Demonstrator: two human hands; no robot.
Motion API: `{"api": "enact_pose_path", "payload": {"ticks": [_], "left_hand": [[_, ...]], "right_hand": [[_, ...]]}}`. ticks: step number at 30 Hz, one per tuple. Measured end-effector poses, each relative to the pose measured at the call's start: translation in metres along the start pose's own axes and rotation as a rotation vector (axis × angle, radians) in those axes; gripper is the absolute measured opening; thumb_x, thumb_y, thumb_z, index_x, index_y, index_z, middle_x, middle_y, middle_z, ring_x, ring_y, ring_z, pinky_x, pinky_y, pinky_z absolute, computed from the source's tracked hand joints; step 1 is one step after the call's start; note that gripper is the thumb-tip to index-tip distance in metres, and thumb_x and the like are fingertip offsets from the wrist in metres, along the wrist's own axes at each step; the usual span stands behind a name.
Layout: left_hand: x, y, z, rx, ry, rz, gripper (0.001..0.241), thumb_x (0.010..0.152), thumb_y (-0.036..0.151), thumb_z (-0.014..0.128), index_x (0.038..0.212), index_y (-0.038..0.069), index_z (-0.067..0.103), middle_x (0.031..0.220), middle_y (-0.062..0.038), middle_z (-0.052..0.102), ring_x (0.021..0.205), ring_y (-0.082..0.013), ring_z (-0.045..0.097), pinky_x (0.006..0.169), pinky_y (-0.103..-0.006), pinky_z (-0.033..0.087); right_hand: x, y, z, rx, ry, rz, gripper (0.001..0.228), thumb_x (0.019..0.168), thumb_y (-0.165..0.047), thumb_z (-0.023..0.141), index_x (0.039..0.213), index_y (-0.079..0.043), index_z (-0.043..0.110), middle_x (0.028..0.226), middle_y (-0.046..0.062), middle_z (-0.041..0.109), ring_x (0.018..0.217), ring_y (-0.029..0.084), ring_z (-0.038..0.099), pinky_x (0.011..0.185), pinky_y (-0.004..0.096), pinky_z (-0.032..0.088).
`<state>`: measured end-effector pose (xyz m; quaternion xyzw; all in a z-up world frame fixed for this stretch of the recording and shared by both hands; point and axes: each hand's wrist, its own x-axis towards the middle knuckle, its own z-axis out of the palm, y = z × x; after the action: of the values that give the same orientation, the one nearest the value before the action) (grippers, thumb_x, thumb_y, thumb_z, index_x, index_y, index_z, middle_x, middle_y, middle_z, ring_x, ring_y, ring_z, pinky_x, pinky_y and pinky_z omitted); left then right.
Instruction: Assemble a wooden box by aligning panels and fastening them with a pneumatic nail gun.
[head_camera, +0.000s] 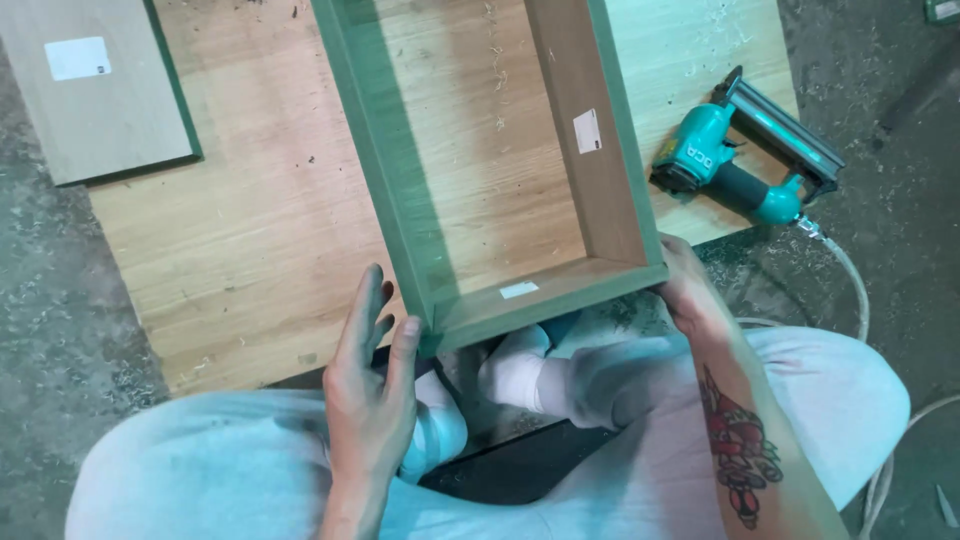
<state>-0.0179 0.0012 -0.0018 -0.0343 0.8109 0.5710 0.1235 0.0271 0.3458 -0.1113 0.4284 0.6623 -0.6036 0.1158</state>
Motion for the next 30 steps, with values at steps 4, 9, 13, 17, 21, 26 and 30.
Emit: {"api": "enact_pose_path", "payload": {"ticks": [4,9,13,17,21,26,30], "left_hand": [[0.004,0.007,0.001,0.068,-0.01,-0.139,0.056,0.095,0.01,0.057,0.148,-0.003,0.045,0.146,-0.017,0.062,0.125,-0.0221,0.066,0.097,-0.0315,0.053],[0.003,-0.002,0.004,-0.091,-0.056,-0.204,0.057,0.093,0.004,0.055,0.147,-0.009,0.042,0.145,-0.02,0.062,0.122,-0.0247,0.07,0.1,-0.0347,0.054],[0.001,-0.016,0.005,-0.176,-0.072,-0.211,0.061,0.088,-0.004,0.056,0.146,-0.012,0.039,0.15,-0.027,0.054,0.126,-0.0334,0.068,0.101,-0.0428,0.059],[0.003,-0.019,0.005,-0.238,-0.068,-0.266,0.06,0.088,-0.003,0.057,0.146,-0.008,0.043,0.145,-0.025,0.06,0.126,-0.0294,0.068,0.104,-0.0407,0.058],[0.002,-0.015,0.005,-0.164,-0.053,-0.266,0.059,0.087,-0.003,0.059,0.145,-0.007,0.047,0.141,-0.023,0.065,0.125,-0.0245,0.069,0.103,-0.0373,0.056],[0.001,-0.016,0.005,-0.158,-0.042,-0.274,0.061,0.088,0.002,0.062,0.147,-0.002,0.046,0.144,-0.018,0.063,0.121,-0.0225,0.069,0.097,-0.0341,0.056],[-0.001,-0.008,0.0,-0.055,-0.009,-0.217,0.061,0.088,0.008,0.065,0.147,-0.002,0.048,0.138,-0.019,0.068,0.117,-0.0225,0.073,0.091,-0.03,0.057]], "right_hand": [[0.003,0.005,-0.013,-0.04,0.002,0.011,0.044,0.093,-0.023,0.06,0.119,0.012,0.068,0.099,0.016,0.069,0.084,0.018,0.056,0.07,0.03,0.046],[-0.013,-0.009,-0.018,-0.064,0.196,0.244,0.056,0.102,-0.035,0.055,0.142,0.005,0.055,0.116,0.023,0.065,0.094,0.029,0.062,0.069,0.037,0.049],[-0.053,-0.05,-0.008,-0.104,0.148,0.111,0.064,0.111,-0.049,0.04,0.114,0.01,0.064,0.105,0.017,0.061,0.091,0.022,0.047,0.079,0.036,0.039],[-0.061,-0.05,-0.013,-0.159,0.108,0.015,0.044,0.1,-0.007,0.052,0.141,0.007,0.062,0.122,0.017,0.069,0.103,0.021,0.057,0.088,0.031,0.043],[-0.062,-0.047,-0.019,-0.172,0.067,-0.012,0.037,0.101,-0.008,0.056,0.131,0.01,0.069,0.102,0.017,0.068,0.087,0.02,0.054,0.076,0.029,0.041],[-0.061,-0.05,-0.022,-0.321,0.049,0.042,0.04,0.106,-0.027,0.053,0.116,0.008,0.07,0.093,0.015,0.062,0.083,0.02,0.049,0.073,0.032,0.038],[-0.053,-0.043,-0.023,-0.128,-0.03,0.114,0.056,0.107,-0.038,0.052,0.105,0.015,0.066,0.093,0.02,0.062,0.083,0.024,0.056,0.075,0.036,0.047]]}}
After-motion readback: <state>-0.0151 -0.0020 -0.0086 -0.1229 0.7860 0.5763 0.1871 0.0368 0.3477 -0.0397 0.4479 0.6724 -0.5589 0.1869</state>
